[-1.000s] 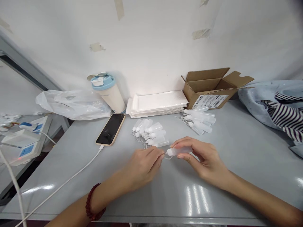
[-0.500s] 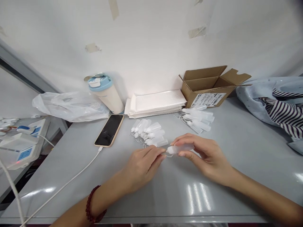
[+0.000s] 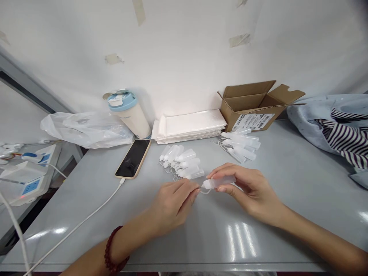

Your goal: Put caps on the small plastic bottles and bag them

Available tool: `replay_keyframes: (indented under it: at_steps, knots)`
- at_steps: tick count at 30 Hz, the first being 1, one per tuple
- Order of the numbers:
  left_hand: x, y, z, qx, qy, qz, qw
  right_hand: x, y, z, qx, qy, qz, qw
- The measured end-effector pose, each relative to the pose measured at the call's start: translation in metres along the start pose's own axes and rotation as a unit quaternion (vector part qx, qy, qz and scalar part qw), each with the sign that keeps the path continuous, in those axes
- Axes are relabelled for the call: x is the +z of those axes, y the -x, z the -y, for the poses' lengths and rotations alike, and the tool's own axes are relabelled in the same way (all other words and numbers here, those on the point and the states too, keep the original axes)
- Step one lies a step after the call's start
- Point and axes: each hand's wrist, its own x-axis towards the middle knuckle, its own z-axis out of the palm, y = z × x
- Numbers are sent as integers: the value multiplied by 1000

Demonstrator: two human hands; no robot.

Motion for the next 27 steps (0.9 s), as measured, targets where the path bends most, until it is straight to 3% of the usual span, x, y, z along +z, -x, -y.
replay_keyframes:
  at_steps: [19, 27]
  knots:
    - [7, 4, 4, 16, -22, 4, 1000, 7, 1, -8, -19, -34, 23, 999]
    - [5, 3, 4, 10, -3, 15, 1000, 9, 1, -6, -61, -40, 38, 997]
